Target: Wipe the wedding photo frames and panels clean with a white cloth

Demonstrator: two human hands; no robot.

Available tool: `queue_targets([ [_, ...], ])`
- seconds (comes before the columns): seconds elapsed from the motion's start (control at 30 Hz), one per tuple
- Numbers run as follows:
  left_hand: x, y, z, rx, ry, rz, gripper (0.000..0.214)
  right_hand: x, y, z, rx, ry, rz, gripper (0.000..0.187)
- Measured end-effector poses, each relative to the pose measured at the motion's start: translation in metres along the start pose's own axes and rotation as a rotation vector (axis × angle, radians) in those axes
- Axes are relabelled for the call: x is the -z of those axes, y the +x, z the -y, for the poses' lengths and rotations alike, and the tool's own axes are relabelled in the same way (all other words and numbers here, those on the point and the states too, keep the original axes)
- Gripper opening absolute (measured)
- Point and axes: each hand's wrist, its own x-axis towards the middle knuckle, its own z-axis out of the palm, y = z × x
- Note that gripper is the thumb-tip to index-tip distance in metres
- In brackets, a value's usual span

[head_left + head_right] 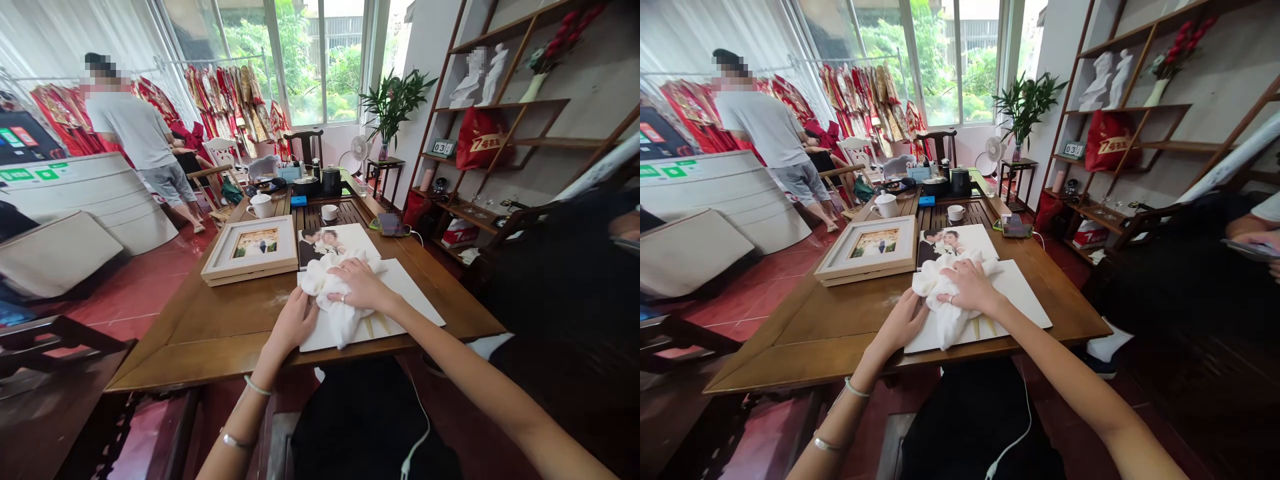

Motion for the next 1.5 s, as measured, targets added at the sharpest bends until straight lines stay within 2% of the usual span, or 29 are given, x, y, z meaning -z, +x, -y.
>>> queue_targets([
  [0.07,0.0,0.001,-0.001,0.016,-0.013,-0.039,0.034,-0.001,0.015,0.003,-0.019,0.001,0.024,0.056],
  [0.2,0.003,0.003,0.002,0.019,-0.03,-0.117,0.029,-0.002,0.04,0.011,0.053,0.015,0.095,0.057],
  [0.37,0.008,0.006,0.006,0.049,-0.019,-0.161,0.031,-0.005,0.049,0.021,0.158,0.052,0.165,0.068],
  [0.53,0.013,0.008,-0.001,0.094,-0.042,-0.184,0.026,-0.004,0.027,0.04,0.086,0.08,0.133,0.053],
  [0.73,0.009,0.006,-0.004,0.186,-0.115,-0.217,0.016,-0.004,-0.015,0.07,-0.039,0.018,0.041,0.055],
  [0.8,0.009,0.006,-0.002,0.223,-0.162,-0.218,0.021,-0.004,-0.024,0.073,0.016,0.009,0.053,0.053],
  [0.97,0.014,0.009,0.001,0.255,-0.223,-0.155,0.041,0.004,-0.034,0.067,0.286,0.073,0.158,0.042],
  [1.07,0.013,0.009,0.001,0.183,-0.158,-0.123,0.045,0.012,-0.045,0.063,0.272,0.047,0.146,0.039],
  [1.17,0.005,0.006,0.0,0.103,-0.047,-0.119,0.04,0.016,-0.062,0.054,0.145,-0.027,0.057,0.026],
  [1.23,0.0,0.003,0.0,0.081,0.033,-0.103,0.031,0.017,-0.074,0.039,0.06,-0.008,-0.027,0.026],
  [1.33,-0.003,0.001,0.002,0.068,0.112,-0.063,0.033,0.017,-0.085,0.003,-0.043,0.09,-0.134,0.034],
  [1.4,-0.003,0.0,0.003,0.059,0.129,-0.042,0.037,0.016,-0.087,-0.025,-0.088,0.08,-0.183,0.034],
  [1.5,-0.001,0.0,0.003,0.057,0.133,-0.021,0.037,0.015,-0.081,-0.066,-0.078,0.075,-0.2,0.034],
])
